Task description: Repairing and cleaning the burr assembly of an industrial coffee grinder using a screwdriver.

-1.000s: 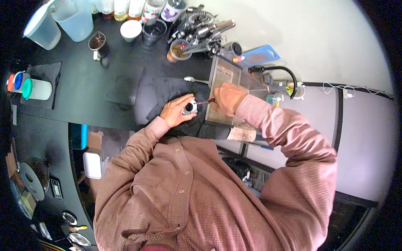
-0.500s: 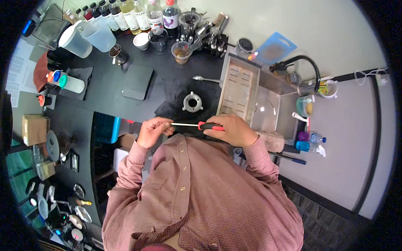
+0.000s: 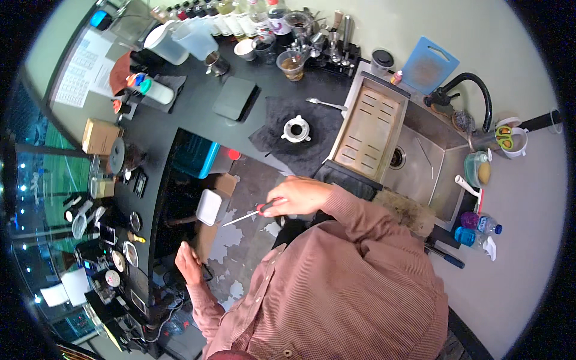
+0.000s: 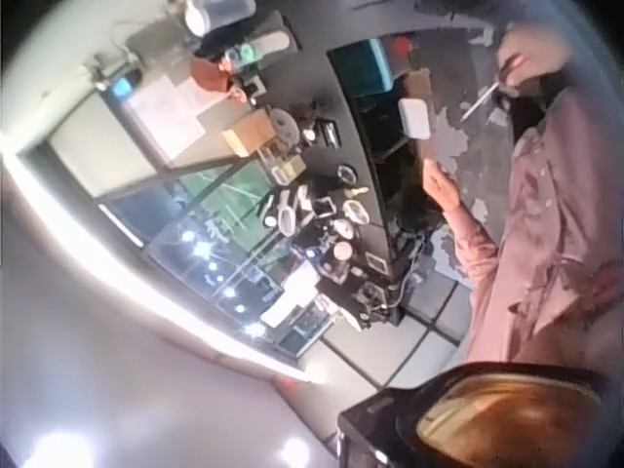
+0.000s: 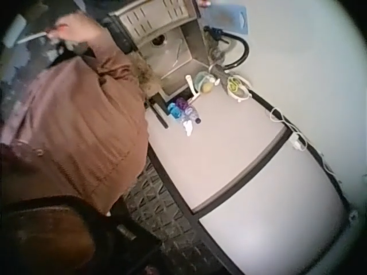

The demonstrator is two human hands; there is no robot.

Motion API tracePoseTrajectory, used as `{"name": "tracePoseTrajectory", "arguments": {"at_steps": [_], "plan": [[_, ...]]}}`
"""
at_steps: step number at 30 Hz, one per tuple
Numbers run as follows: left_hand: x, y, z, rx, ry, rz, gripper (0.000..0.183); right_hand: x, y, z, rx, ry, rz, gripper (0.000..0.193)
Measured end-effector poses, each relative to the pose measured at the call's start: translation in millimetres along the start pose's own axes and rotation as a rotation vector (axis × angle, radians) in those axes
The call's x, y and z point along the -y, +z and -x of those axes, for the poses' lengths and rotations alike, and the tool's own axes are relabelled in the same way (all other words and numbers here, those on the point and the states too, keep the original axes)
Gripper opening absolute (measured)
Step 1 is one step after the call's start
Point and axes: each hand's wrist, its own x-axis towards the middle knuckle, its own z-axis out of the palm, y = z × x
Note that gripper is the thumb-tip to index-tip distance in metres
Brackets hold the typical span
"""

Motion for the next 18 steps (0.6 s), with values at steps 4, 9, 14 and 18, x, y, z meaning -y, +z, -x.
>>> {"name": "tracePoseTrajectory", "arguments": {"at_steps": [4,9,14,18], "plan": [[31.5,-24.9,92.5,-0.168,0.089,0.448,0.042,66.9,66.8,-67.7,0.246,-0.252,0.025,0.041],[82.8,-62.0,190.8,-0.388,0.015,0.348,0.026,137.0,197.6,-103.9,0.515,-0.440,0.178,0.040],[151.4,-134.8,298.2,-0.878,0.106,0.582,0.022,199.1,357.8,-131.3,0.791,-0.451,0.182,0.042],[183.7,-177.9,390.1,-1.341,-0.056,0.593,0.018,241.6,450.2,-145.4,0.896,-0.585,0.424,0.047]]}}
